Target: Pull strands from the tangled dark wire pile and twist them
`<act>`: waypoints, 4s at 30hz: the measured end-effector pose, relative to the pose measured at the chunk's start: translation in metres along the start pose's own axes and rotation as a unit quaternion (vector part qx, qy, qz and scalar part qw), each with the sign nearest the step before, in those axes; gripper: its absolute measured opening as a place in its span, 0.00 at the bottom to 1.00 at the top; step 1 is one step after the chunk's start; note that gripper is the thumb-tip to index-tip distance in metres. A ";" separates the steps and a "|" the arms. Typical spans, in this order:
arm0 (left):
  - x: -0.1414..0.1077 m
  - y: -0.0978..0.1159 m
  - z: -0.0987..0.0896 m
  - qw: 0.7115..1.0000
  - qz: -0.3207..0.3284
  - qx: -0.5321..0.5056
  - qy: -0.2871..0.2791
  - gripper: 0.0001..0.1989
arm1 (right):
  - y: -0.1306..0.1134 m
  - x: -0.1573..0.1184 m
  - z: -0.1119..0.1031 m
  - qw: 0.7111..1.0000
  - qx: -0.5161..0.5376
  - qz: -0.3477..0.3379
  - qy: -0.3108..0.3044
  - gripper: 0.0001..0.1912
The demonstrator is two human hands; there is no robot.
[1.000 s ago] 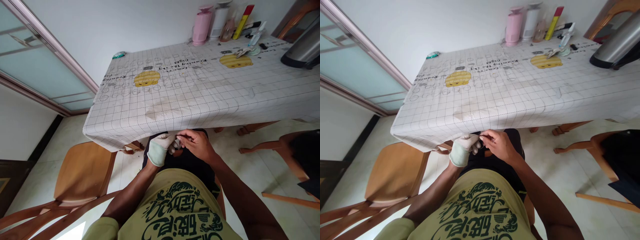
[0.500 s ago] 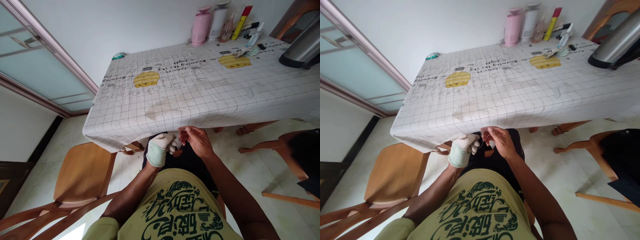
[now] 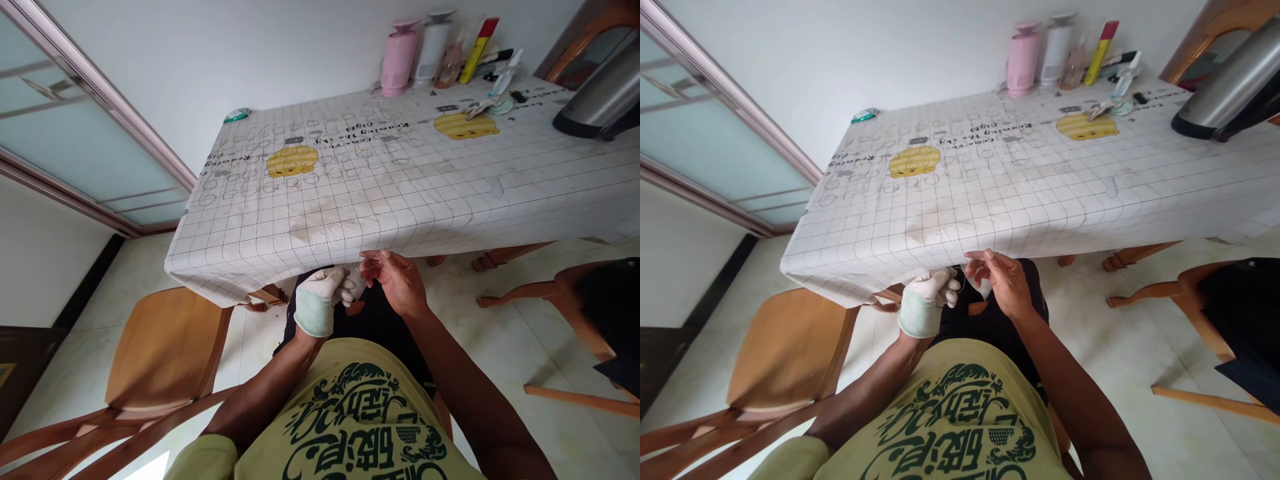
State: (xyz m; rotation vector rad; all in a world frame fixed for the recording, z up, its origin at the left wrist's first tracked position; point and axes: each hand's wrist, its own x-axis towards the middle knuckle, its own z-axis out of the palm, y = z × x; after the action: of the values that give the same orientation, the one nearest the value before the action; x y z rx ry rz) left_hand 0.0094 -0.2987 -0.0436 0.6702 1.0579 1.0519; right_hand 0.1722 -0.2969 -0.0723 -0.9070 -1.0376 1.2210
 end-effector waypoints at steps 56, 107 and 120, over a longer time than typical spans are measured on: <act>0.017 -0.011 -0.012 0.980 0.071 0.173 0.062 0.12 | -0.003 -0.017 0.009 0.995 -0.094 0.038 -0.025 0.20; 0.021 -0.023 -0.002 0.957 -0.014 0.289 0.036 0.16 | 0.031 -0.026 0.014 0.925 -0.336 -0.131 0.122 0.13; 0.016 -0.020 0.000 0.927 0.067 0.365 0.055 0.08 | 0.035 -0.024 0.007 0.916 -0.359 -0.135 0.115 0.13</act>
State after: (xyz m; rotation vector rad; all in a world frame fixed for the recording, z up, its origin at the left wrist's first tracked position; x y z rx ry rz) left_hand 0.0182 -0.2914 -0.0662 1.3072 1.5364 0.7965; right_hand 0.1549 -0.3161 -0.1063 -1.3726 -1.3890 0.4659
